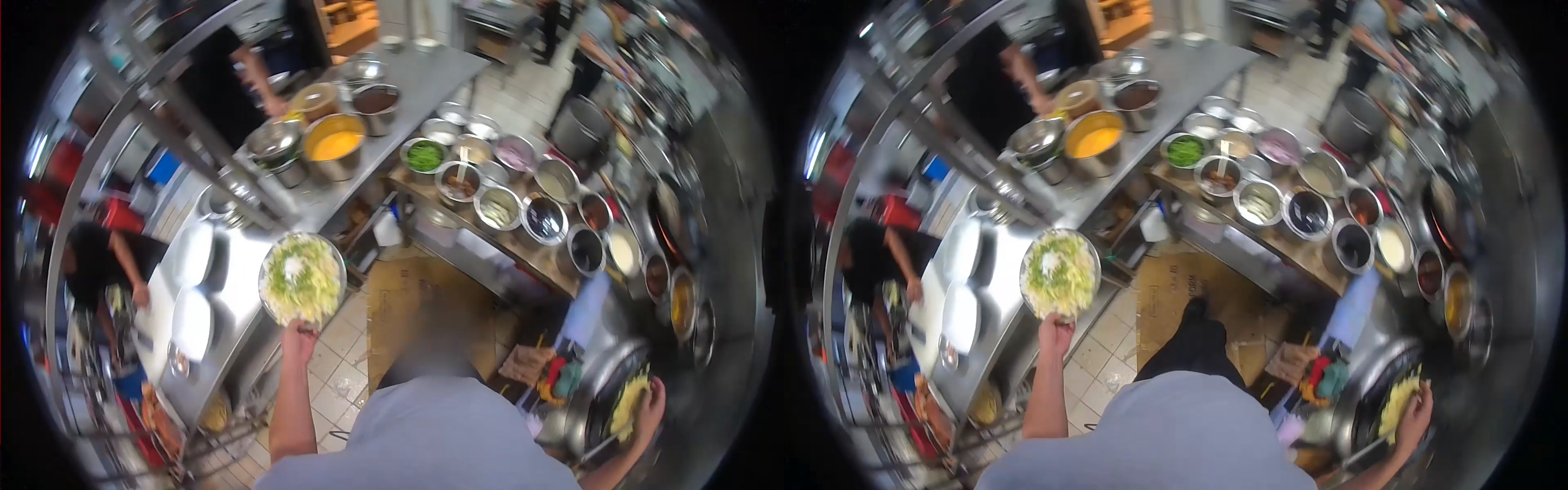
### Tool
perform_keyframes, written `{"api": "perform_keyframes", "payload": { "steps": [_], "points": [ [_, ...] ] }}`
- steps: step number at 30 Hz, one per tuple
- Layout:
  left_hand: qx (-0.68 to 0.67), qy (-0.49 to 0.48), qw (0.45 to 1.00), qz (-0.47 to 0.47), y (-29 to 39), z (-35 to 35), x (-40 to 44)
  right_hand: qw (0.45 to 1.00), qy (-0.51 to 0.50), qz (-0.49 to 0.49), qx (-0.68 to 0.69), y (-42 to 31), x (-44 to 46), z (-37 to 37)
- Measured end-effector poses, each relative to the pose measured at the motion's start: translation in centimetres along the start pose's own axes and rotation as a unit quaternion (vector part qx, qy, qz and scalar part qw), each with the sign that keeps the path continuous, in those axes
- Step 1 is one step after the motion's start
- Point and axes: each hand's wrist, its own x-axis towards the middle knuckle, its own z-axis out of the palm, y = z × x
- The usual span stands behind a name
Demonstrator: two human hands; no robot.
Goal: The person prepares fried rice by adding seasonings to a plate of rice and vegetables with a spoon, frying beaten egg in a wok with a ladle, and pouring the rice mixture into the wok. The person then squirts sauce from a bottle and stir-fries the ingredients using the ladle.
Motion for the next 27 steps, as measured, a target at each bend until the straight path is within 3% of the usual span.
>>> {"api": "perform_keyframes", "payload": {
  "steps": [2, 5, 6, 10, 11, 12, 13, 14, 15, 16, 17, 18, 19, 20, 21, 23, 24, 25, 27],
  "points": [
    [0.063, -0.02, 0.996, -0.052, -2.6, 2.8, -1.9, 0.992, 0.021, 0.018, -0.119, 0.5, -4.2, 0.8],
    [0.172, -0.119, 0.967, -0.146, -7.7, 8.6, -3.2, 0.968, -0.033, 0.153, -0.194, 0.0, -9.9, 2.1],
    [0.218, -0.168, 0.947, -0.166, -9.2, 11.3, -3.8, 0.96, -0.014, 0.141, -0.243, 1.7, -12.1, 2.8],
    [0.399, -0.341, 0.829, -0.195, -14.8, 23.9, -7.6, 0.944, 0.07, 0.252, -0.203, -0.9, -19.6, 5.3],
    [0.379, -0.424, 0.797, -0.203, -16.9, 26.9, -8.3, 0.94, 0.1, 0.26, -0.196, -1.0, -21.3, 6.1],
    [0.406, -0.467, 0.753, -0.225, -19.3, 30.1, -8.7, 0.928, 0.094, 0.34, -0.118, -0.8, -22.3, 6.9],
    [0.439, -0.495, 0.717, -0.221, -21.7, 33.2, -9.1, 0.914, 0.116, 0.385, -0.059, 0.8, -23.1, 8.6],
    [0.496, -0.468, 0.689, -0.246, -22.0, 38.5, -12.0, 0.892, 0.101, 0.441, -0.013, -3.4, -20.5, 4.2],
    [0.519, -0.517, 0.647, -0.213, -24.8, 42.6, -14.2, 0.898, 0.173, 0.403, -0.035, -2.6, -20.2, 5.2],
    [0.466, -0.559, 0.649, -0.22, -27.6, 44.5, -15.8, 0.887, 0.202, 0.414, 0.006, -4.6, -20.1, 5.1],
    [0.487, -0.626, 0.574, -0.203, -30.6, 47.3, -16.8, 0.902, 0.244, 0.356, 0.008, -3.3, -20.7, 6.2],
    [0.536, -0.685, 0.485, -0.09, -32.2, 50.4, -19.8, 0.891, 0.268, 0.367, 0.012, -4.0, -20.8, 6.5],
    [0.529, -0.736, 0.413, -0.083, -35.2, 53.6, -21.4, 0.847, 0.281, 0.403, 0.201, -5.6, -20.6, 6.6],
    [0.562, -0.724, 0.397, -0.051, -37.9, 55.8, -23.6, 0.774, 0.285, 0.415, 0.385, -7.4, -20.4, 6.6],
    [0.54, -0.743, 0.392, -0.055, -42.4, 57.1, -24.8, 0.764, 0.327, 0.383, 0.403, -8.5, -21.7, 7.3],
    [0.552, -0.807, 0.211, 0.003, -44.6, 61.8, -31.7, 0.751, 0.363, 0.374, 0.404, -10.6, -23.1, 7.7],
    [0.528, -0.83, 0.18, -0.005, -48.1, 63.5, -33.7, 0.749, 0.379, 0.367, 0.401, -11.6, -23.5, 7.5],
    [0.468, -0.862, 0.183, 0.066, -46.5, 63.2, -38.2, 0.752, 0.392, 0.381, 0.369, -13.1, -23.6, 7.1],
    [0.438, -0.879, 0.028, 0.186, -52.5, 66.1, -42.6, 0.745, 0.408, 0.391, 0.353, -15.1, -23.9, 7.0]
  ]
}}
